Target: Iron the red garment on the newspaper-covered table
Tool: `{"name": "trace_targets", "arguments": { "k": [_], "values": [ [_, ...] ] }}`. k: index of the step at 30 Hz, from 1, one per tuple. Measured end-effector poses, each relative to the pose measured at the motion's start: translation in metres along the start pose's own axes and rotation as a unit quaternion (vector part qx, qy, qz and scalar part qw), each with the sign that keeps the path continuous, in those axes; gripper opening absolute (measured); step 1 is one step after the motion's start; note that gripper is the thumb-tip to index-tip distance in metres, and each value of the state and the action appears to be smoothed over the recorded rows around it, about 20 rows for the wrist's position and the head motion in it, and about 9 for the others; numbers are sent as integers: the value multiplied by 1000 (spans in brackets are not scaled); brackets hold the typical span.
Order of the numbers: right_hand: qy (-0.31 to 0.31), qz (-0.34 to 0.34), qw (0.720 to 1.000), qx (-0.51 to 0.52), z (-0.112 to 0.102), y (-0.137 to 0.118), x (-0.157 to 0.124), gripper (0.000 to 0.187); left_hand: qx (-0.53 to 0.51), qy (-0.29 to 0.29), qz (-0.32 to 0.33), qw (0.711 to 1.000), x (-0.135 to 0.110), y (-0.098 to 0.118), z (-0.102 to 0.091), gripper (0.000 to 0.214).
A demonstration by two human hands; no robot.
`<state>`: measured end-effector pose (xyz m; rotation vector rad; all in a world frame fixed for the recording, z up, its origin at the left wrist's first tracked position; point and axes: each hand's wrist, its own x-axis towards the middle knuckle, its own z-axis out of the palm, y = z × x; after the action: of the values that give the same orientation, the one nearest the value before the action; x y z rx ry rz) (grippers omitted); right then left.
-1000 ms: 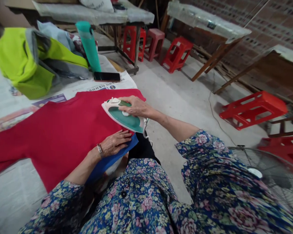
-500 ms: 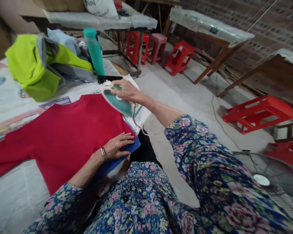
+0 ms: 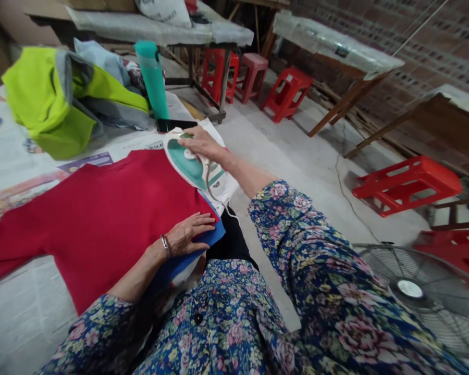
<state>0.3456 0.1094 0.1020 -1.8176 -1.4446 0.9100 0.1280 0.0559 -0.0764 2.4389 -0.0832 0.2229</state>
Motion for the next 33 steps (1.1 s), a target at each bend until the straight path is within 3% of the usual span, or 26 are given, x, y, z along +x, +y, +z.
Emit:
{"name": "trace_targets", "arguments": {
  "k": [3, 7, 12, 17, 21, 28, 33],
  "values": [
    [90, 14, 996, -1, -19, 25, -17, 12, 0, 2, -4, 1000, 0, -1, -1, 54],
    [188, 98, 977, 9, -40, 52, -32, 12, 5, 4, -4, 1000, -4, -6, -1, 56],
    [238, 127, 962, -40, -55, 59, -52, 10, 15, 16, 13, 1000, -7, -12, -1, 56],
    [199, 24, 978, -55, -47, 46, -72, 7, 43, 21, 16, 999, -6, -10, 0, 51],
    [131, -11, 991, 27, -20, 31, -75, 14, 133, 53, -12, 990, -11, 9, 5, 44],
    [50, 5, 997, 65, 40, 16, -75, 7, 275, 151, -214, 925, -26, 62, 31, 35],
    [7, 27, 993, 118, 47, 22, -85, 14, 257, 180, -246, 917, -35, 71, 46, 46]
  ]
}}
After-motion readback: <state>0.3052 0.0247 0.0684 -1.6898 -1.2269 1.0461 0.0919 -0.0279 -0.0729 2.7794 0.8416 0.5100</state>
